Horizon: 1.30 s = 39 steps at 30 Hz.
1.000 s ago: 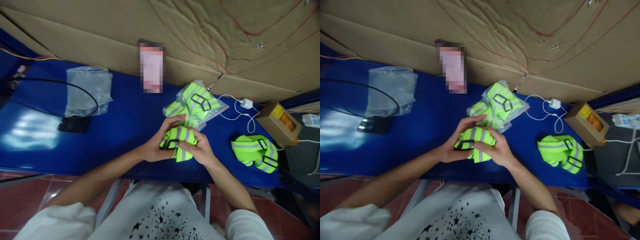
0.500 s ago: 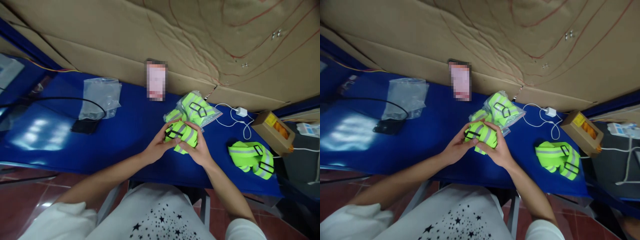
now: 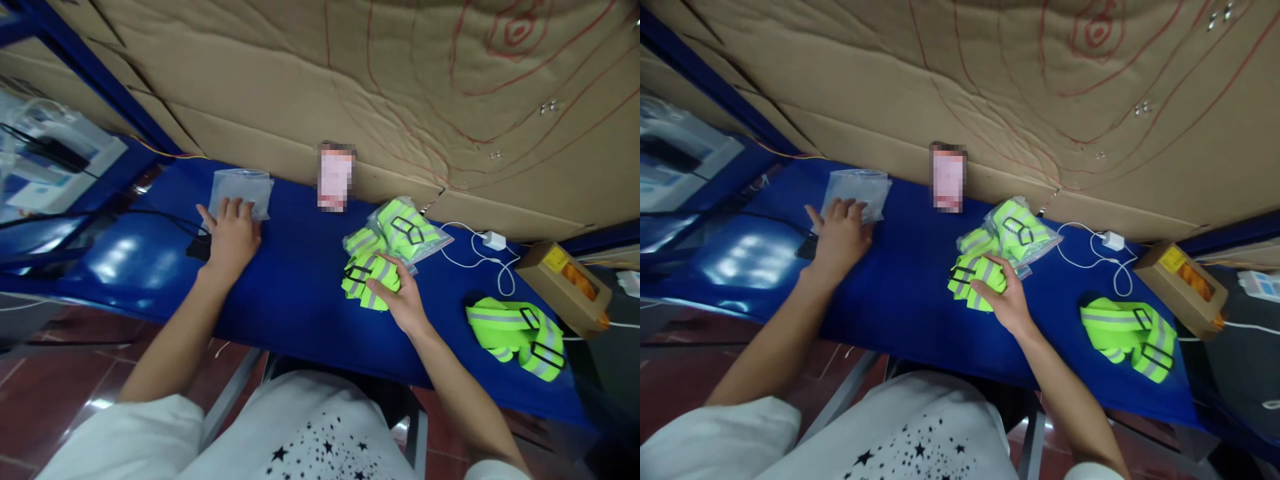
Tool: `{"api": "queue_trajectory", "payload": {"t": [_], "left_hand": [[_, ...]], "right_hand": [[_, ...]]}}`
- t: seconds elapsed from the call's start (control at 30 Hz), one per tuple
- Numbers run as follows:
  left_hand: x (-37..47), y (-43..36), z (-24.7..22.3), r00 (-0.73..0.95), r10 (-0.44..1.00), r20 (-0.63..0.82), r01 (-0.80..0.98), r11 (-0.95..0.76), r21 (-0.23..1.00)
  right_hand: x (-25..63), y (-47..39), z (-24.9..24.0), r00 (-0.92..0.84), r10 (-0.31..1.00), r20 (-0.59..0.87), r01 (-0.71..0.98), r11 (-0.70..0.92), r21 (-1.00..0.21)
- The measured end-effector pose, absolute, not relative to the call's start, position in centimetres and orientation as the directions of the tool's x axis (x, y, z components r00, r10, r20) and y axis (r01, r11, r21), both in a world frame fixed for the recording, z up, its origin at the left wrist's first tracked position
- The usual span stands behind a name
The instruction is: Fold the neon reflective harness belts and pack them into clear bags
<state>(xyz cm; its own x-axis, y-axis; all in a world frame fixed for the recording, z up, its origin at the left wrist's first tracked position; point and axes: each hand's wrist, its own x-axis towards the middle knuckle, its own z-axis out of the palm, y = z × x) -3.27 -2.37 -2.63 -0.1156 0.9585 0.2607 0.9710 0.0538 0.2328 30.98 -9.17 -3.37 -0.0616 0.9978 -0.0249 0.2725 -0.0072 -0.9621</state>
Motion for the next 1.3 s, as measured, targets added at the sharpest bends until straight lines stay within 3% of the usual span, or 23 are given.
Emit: {"api": "queue_trajectory", "payload": {"t": [0.13, 0.2, 0.3, 0.37, 0.5, 0.63, 0.87, 1.1, 1.3], "left_hand": [[-3.7, -4.9, -1.6, -0.032, 0.964, 0.264, 0.978, -0.024, 0.206], [-3.6, -7.5, -1.2, 0.123, 0.941, 0.314, 0.959, -0.195, 0.208], [-4.1, -12.1, -1.3, 0.403, 0.885, 0.233, 0.854, -0.455, 0.251], [-4.1, -14.7, -1.5, 0.450, 0.882, 0.137, 0.835, -0.470, 0.285], [-1.2, -16.5, -1.5, 0.409, 0.901, 0.146, 0.853, -0.434, 0.290], [3.3, -13.6, -1.9, 0.606, 0.794, 0.057, 0.744, -0.591, 0.311], [5.6, -9.8, -3.8, 0.638, 0.769, -0.034, 0.729, -0.590, 0.347], [6.3, -11.5, -3.4, 0.640, 0.767, -0.046, 0.728, -0.586, 0.354], [7.1, -11.0, -4.0, 0.651, 0.759, -0.001, 0.702, -0.601, 0.382]], "right_hand": [[30.9, -9.2, -2.9, -0.053, 0.998, -0.031, 0.270, -0.016, -0.963], [31.5, -9.9, -2.6, -0.028, 0.999, -0.025, 0.284, -0.016, -0.959], [33.2, -12.0, -2.4, 0.007, 0.998, -0.055, 0.288, -0.054, -0.956], [34.5, -13.7, -2.7, 0.049, 0.992, -0.117, 0.249, -0.125, -0.960], [35.6, -16.3, -4.0, 0.178, 0.957, -0.230, 0.091, -0.249, -0.964], [34.7, -17.6, -5.0, 0.253, 0.932, -0.260, -0.047, -0.257, -0.965], [33.9, -19.1, -5.6, 0.337, 0.884, -0.323, -0.191, -0.272, -0.943], [33.3, -18.6, -5.8, 0.257, 0.889, -0.378, -0.238, -0.321, -0.917], [32.4, -17.6, -6.2, 0.266, 0.918, -0.293, -0.124, -0.268, -0.955]]}}
